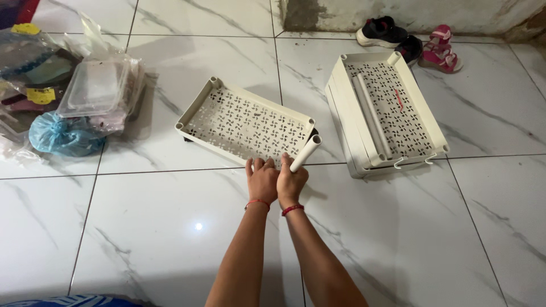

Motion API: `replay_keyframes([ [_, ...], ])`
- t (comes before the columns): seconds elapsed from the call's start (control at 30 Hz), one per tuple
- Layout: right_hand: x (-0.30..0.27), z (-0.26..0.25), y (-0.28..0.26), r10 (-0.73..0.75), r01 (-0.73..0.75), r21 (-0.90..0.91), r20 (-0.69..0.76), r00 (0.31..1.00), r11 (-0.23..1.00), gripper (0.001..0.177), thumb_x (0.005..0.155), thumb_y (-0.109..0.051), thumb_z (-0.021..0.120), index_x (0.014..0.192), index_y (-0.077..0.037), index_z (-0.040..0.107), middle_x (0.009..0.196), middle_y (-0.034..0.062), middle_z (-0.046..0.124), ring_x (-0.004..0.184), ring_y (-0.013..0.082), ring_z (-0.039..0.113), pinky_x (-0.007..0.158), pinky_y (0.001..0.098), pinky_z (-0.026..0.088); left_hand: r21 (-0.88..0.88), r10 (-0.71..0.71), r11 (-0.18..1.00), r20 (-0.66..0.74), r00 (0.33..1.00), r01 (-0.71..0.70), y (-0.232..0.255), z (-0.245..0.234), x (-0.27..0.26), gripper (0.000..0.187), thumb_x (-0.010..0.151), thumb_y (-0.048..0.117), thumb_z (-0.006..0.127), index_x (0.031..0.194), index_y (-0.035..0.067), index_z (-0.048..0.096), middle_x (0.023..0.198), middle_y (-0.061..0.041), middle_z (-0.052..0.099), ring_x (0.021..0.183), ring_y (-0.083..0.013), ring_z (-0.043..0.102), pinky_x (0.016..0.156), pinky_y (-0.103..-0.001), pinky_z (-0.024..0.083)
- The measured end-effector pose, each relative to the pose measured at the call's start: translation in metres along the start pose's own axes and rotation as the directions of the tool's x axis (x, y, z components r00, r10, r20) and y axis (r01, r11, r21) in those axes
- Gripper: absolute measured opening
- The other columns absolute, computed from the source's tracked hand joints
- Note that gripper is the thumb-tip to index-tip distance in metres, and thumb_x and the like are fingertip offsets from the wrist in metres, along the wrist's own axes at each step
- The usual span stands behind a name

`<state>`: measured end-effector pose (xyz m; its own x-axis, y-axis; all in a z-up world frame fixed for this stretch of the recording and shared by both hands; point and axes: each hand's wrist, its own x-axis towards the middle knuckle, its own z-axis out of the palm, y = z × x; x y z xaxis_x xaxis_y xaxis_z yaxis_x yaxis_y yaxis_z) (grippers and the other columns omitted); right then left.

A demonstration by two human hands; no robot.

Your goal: The person assembles a white plastic storage rack by inserting four vertical poles into the corners of a perforated base tray. They then place a second perforated tray on top of the poles to complete the structure.

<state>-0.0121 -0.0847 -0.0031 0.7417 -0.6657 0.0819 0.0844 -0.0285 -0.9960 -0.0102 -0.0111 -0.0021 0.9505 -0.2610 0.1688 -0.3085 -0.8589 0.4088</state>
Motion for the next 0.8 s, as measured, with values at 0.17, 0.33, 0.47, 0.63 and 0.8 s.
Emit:
replay_keyframes([
  [0.17,0.016,-0.014,0.003,-0.016,0.017,-0.007,0.152,0.988,1.0,0.041,0.095,-0.017,0.067,0.061,0.001,0.053,0.055,-0.0018,0.047,0.055,0.0094,0.039,0.051,0.0327,0.034,-0.033,0.001,0.999,0.0,1.0,-0.001,0.007,-0.001,0.0,0.013,0.083,0.025,0.07,0.081,0.017,0.08,0.105,0.002,0.068,0.117,-0.0237,0.052,0.12,-0.056,0.018],
  [0.33,0.032,-0.028,-0.001,0.115,-0.2,0.135,0.468,0.876,0.971,0.041,0.092,-0.009,0.068,0.057,-0.005,0.048,0.053,-0.0066,0.039,0.047,0.0055,0.029,0.044,0.0289,0.022,-0.095,-0.015,0.995,0.108,0.994,0.025,0.008,-0.015,0.003,0.03,0.065,0.042,0.086,0.082,0.018,0.08,0.103,0.001,0.069,0.121,-0.0239,0.05,0.119,-0.055,0.015],
  [0.47,0.042,-0.032,-0.009,0.115,-0.199,0.08,0.588,0.801,0.977,0.033,0.091,-0.007,0.065,0.059,-0.003,0.057,0.05,-0.0055,0.043,0.045,0.0048,0.032,0.043,0.0274,0.024,-0.091,-0.013,0.996,0.125,0.992,0.025,0.01,-0.022,0.002,0.034,0.061,0.049,0.088,0.079,0.021,0.081,0.106,0.003,0.069,0.121,-0.0231,0.05,0.12,-0.055,0.015],
  [0.63,0.051,-0.034,-0.008,0.184,-0.286,0.051,0.656,0.732,0.957,0.023,0.09,-0.007,0.065,0.068,-0.001,0.066,0.051,-0.006,0.043,0.044,0.0037,0.032,0.043,0.0264,0.023,-0.094,-0.004,0.995,0.14,0.99,0.018,0.009,-0.023,0.005,0.039,0.062,0.054,0.088,0.081,0.021,0.081,0.105,0.003,0.069,0.121,-0.023,0.049,0.119,-0.055,0.014],
  [0.8,0.037,-0.019,-0.006,0.106,-0.114,-0.006,0.416,0.903,0.993,0.042,0.102,-0.024,0.07,0.073,0.003,0.058,0.059,-0.0044,0.048,0.052,0.0057,0.042,0.046,0.0278,0.036,-0.049,-0.014,0.999,0.117,0.993,0.02,0.003,-0.022,0.013,0.035,0.067,0.046,0.085,0.09,0.02,0.081,0.104,0.002,0.068,0.119,-0.0215,0.051,0.121,-0.053,0.017],
])
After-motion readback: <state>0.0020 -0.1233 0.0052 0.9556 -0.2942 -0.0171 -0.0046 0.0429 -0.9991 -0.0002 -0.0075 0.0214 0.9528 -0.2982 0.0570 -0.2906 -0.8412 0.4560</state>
